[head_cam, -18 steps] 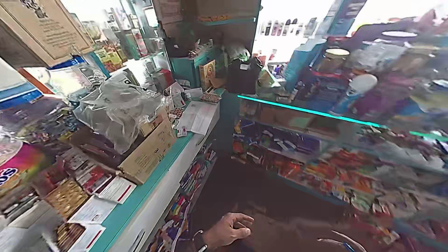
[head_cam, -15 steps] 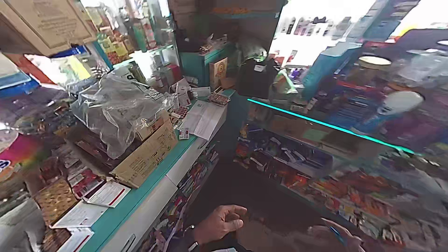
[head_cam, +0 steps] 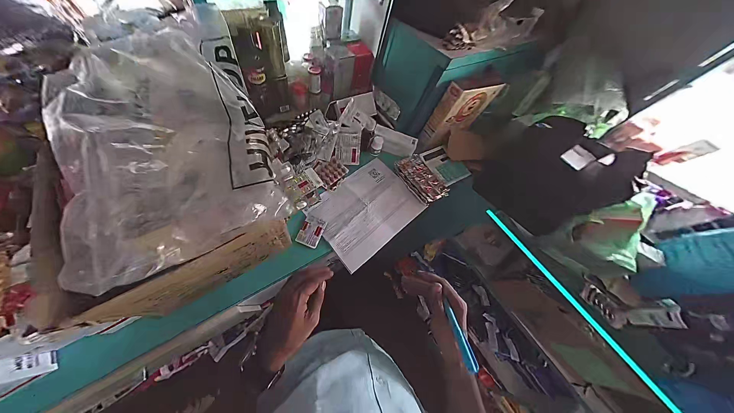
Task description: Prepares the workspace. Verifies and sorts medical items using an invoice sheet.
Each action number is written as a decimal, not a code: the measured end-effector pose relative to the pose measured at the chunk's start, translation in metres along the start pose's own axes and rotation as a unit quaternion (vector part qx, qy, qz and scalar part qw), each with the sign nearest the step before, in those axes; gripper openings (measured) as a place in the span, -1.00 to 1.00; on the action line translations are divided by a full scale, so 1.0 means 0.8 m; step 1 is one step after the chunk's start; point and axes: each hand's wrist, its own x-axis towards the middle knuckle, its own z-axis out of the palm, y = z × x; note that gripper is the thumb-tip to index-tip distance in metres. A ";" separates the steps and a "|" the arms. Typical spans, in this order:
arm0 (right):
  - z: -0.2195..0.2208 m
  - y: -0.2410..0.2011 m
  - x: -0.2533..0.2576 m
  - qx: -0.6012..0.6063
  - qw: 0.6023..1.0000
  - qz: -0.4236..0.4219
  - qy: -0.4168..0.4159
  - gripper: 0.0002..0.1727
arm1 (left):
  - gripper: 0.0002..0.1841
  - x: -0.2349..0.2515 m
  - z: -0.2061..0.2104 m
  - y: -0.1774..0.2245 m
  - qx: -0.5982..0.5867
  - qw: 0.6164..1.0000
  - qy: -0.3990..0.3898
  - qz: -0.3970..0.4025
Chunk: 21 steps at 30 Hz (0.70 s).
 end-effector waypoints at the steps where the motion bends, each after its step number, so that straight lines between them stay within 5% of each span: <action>1: -0.002 0.009 0.023 -0.014 0.999 -0.013 -0.029 -0.50 | -0.68 0.018 0.008 -0.004 0.045 0.999 0.001 0.013; 10: -0.001 0.058 0.213 -0.117 0.956 -0.108 -0.246 -0.68 | -0.57 0.070 0.070 -0.040 0.258 0.963 0.002 -0.077; 17: 0.016 0.106 0.306 -0.205 0.866 -0.156 -0.429 -0.56 | -0.48 0.081 0.115 -0.028 0.275 0.934 0.080 -0.215; 21: 0.016 0.116 0.313 -0.206 0.854 -0.154 -0.452 -0.59 | -0.44 0.086 0.121 -0.012 0.195 0.935 0.143 -0.260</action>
